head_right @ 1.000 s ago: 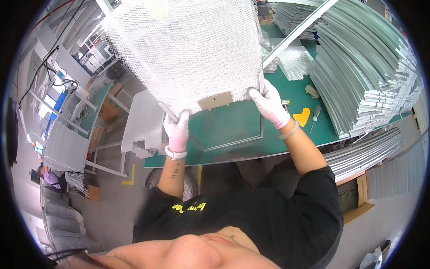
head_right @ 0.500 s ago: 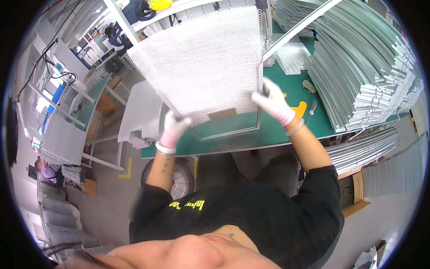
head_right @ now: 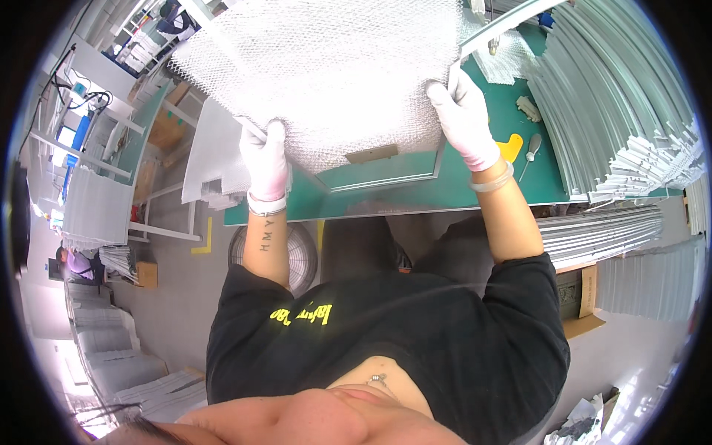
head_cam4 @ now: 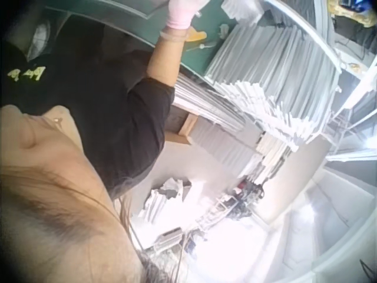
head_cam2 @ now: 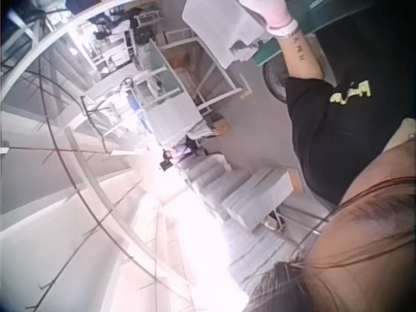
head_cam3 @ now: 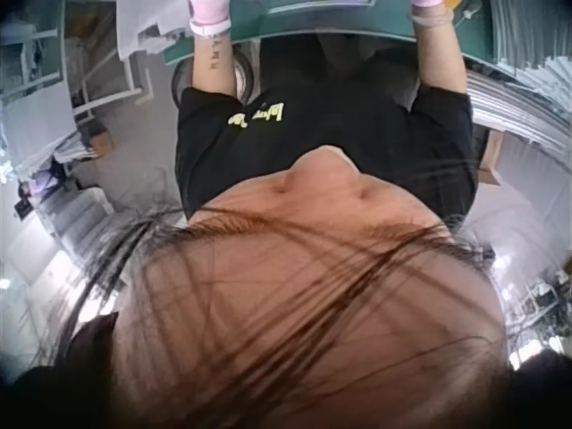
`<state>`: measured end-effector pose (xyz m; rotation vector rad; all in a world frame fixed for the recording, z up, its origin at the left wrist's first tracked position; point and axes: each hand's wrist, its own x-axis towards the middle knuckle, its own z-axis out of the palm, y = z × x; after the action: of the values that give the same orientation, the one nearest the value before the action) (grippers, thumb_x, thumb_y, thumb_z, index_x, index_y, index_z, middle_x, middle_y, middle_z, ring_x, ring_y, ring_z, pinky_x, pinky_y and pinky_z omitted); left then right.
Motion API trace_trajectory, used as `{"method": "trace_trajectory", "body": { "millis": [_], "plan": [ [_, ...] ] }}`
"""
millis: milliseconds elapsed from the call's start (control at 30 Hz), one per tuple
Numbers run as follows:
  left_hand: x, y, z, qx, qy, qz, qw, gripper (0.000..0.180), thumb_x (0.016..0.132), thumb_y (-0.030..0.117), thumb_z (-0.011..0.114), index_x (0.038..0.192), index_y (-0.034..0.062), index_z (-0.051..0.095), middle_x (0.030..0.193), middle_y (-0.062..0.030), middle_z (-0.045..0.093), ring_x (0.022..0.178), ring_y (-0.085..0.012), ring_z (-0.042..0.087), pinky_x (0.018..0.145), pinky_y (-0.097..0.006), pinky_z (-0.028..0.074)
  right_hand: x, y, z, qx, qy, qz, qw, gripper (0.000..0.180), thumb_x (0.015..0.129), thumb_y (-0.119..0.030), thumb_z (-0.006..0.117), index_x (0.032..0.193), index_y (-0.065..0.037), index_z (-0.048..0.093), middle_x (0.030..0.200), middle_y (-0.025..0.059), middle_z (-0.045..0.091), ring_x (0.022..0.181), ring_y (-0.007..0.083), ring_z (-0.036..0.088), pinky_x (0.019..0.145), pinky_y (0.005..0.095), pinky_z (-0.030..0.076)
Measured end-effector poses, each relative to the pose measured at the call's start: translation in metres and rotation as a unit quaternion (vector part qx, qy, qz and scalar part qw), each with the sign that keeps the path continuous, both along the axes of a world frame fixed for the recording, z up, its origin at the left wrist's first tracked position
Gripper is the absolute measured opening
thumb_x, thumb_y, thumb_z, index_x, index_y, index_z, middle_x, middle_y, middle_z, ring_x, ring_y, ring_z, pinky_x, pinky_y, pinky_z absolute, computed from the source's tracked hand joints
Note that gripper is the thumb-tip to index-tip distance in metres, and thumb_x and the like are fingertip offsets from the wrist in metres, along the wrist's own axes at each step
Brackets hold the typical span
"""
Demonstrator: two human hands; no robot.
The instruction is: The person assembles air filters by placing a mesh sheet on a workbench, inserting a plastic frame, and securing it with a power drill. They repeat this process for multiple units, stacking completed filters on the table.
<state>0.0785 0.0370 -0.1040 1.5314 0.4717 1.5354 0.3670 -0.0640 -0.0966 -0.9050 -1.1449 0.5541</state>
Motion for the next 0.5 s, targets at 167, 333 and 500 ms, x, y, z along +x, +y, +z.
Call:
{"method": "trace_trajectory", "body": {
  "millis": [167, 333, 500],
  "plan": [
    [-0.002, -0.007, -0.012, -0.001, 0.041, -0.010, 0.999, 0.034, 0.092, -0.003, 0.057, 0.126, -0.0051, 0.055, 0.118, -0.0075, 0.063, 0.106, -0.0120, 0.057, 0.097, -0.028, 0.045, 0.004, -0.002, -0.022, -0.005, 0.025, -0.024, 0.999, 0.030, 0.100, -0.012, 0.059, 0.126, 0.003, 0.057, 0.115, 0.0041, 0.067, 0.101, 0.0082, 0.058, 0.093, 0.0256, 0.046],
    [0.003, -0.015, -0.014, -0.014, 0.000, -0.007, 1.000, 0.033, 0.091, -0.001, 0.061, 0.123, -0.0046, 0.058, 0.109, -0.0054, 0.064, 0.097, -0.0102, 0.058, 0.089, -0.027, 0.047, 0.006, -0.006, -0.032, -0.023, -0.019, -0.038, 0.999, 0.030, 0.100, -0.011, 0.059, 0.126, 0.003, 0.056, 0.115, 0.0035, 0.066, 0.100, 0.0079, 0.057, 0.092, 0.0257, 0.046],
    [0.002, -0.019, -0.037, -0.016, -0.040, 0.005, 0.999, 0.027, 0.090, 0.001, 0.068, 0.116, -0.0027, 0.062, 0.102, -0.0052, 0.068, 0.091, -0.0096, 0.061, 0.082, -0.026, 0.050, 0.005, -0.007, -0.047, -0.029, 0.008, -0.020, 0.999, 0.033, 0.101, -0.012, 0.059, 0.130, 0.003, 0.054, 0.119, 0.0045, 0.065, 0.103, 0.0084, 0.057, 0.093, 0.0259, 0.045]
  ]
}}
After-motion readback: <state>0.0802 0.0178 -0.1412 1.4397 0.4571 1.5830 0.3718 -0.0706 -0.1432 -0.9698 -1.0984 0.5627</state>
